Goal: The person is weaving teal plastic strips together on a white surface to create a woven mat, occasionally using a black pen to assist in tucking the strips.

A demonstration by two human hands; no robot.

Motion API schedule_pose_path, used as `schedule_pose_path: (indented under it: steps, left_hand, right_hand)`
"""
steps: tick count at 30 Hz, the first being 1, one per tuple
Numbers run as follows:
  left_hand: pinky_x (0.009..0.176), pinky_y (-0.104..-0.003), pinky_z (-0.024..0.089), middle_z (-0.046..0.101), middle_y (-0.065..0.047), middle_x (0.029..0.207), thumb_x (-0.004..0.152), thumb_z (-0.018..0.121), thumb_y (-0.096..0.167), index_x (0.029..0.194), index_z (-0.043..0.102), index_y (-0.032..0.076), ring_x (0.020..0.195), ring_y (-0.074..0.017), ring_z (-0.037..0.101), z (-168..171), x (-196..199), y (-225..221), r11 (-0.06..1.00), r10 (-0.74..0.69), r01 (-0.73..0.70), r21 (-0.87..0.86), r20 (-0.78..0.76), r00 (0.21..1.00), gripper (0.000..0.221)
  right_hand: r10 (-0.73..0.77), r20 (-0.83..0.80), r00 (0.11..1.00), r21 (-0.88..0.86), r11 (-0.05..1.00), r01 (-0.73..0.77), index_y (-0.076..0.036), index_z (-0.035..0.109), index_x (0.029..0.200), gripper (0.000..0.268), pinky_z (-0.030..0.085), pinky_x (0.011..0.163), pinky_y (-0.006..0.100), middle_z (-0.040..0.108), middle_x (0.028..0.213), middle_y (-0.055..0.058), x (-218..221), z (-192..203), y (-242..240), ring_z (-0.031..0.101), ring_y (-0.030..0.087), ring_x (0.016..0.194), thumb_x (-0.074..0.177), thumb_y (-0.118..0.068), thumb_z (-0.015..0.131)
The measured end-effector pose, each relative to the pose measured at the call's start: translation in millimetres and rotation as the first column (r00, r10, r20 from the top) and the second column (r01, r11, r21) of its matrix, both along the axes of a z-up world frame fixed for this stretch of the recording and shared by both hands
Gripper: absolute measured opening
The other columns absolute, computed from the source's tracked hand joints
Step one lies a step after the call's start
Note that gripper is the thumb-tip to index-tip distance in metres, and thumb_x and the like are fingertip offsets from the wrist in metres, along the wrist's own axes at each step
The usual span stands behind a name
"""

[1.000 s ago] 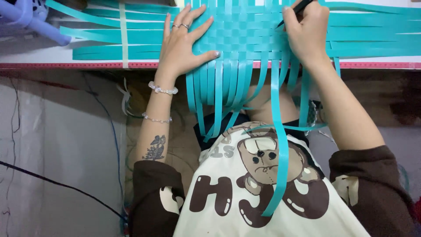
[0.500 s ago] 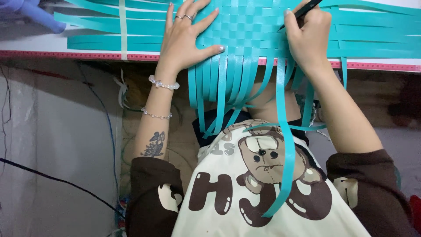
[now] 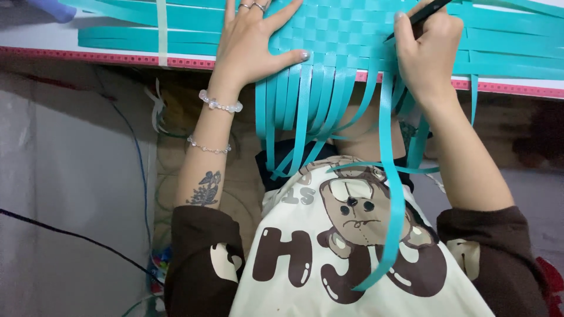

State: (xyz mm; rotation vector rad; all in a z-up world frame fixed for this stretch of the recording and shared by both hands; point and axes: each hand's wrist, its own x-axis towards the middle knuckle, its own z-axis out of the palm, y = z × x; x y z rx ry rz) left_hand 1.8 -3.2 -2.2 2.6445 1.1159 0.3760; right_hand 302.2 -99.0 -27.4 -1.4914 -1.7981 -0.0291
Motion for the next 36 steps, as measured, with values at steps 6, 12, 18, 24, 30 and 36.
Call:
schedule_pose_path:
  steps: [6,12,18,24,30,36]
  left_hand:
    - [0.105,-0.055,0.021,0.037,-0.017,0.146,0.09,0.062,0.069,0.145,0.039,0.026,0.132,-0.0383,0.028,-3,0,0,1.0,0.008,-0.008,0.024,-0.027,1.0,0.074]
    - [0.107,-0.057,0.014,0.04,-0.019,0.145,0.09,0.062,0.068,0.145,0.039,0.025,0.132,-0.0399,0.029,0,0,-1,0.999,0.0,0.001,0.033,-0.01,1.0,0.074]
    - [0.11,-0.058,0.007,0.035,-0.011,0.147,0.089,0.065,0.063,0.145,0.044,0.02,0.137,-0.0313,0.025,7,-1,0,0.996,-0.069,0.066,0.063,0.045,0.997,0.073]
    - [0.11,-0.059,0.004,0.033,-0.009,0.148,0.088,0.069,0.058,0.144,0.046,0.018,0.138,-0.0305,0.021,9,0,0,0.996,-0.082,0.079,0.048,0.068,0.994,0.072]
    - [0.111,-0.057,0.006,0.031,-0.012,0.149,0.089,0.067,0.061,0.146,0.043,0.021,0.138,-0.0326,0.02,7,1,0,0.997,-0.059,0.057,0.051,0.04,0.997,0.073]
    - [0.111,-0.061,0.004,0.028,-0.006,0.151,0.087,0.065,0.061,0.144,0.046,0.021,0.14,-0.029,0.016,13,2,-2,0.998,-0.059,0.058,0.031,0.05,0.997,0.072]
  right_hand:
    - [-0.019,-0.028,0.999,-0.035,0.999,0.018,0.0,0.051,0.072,0.04,0.031,0.056,0.036,0.052,0.065,0.008,-12,-6,6,0.048,0.019,0.061,0.108,0.0,0.068]
    - [-0.006,-0.041,0.999,0.024,1.0,0.007,0.001,0.054,0.088,0.022,0.034,0.055,0.035,0.053,0.066,0.008,-14,-2,9,0.05,0.021,0.059,0.106,-0.004,0.064]
    - [0.022,-0.21,0.977,0.008,1.0,-0.021,-0.001,0.057,0.065,0.046,0.039,0.055,0.03,0.06,0.062,0.006,1,8,28,0.059,0.014,0.059,0.111,-0.003,0.06]
    - [0.045,-0.145,0.988,0.053,0.998,-0.038,-0.002,0.042,0.078,0.041,0.025,0.058,0.037,0.044,0.067,0.01,2,-7,50,0.037,0.019,0.061,0.114,-0.003,0.062]
    - [0.012,-0.041,0.999,0.112,0.994,-0.008,-0.002,0.041,0.081,0.032,0.022,0.061,0.039,0.038,0.07,0.01,-9,-7,50,0.031,0.021,0.064,0.108,0.0,0.057]
    - [0.02,-0.072,0.997,0.051,0.999,-0.016,-0.002,0.053,0.077,0.029,0.032,0.056,0.036,0.053,0.065,0.007,4,-2,57,0.042,0.016,0.058,0.104,-0.003,0.065]
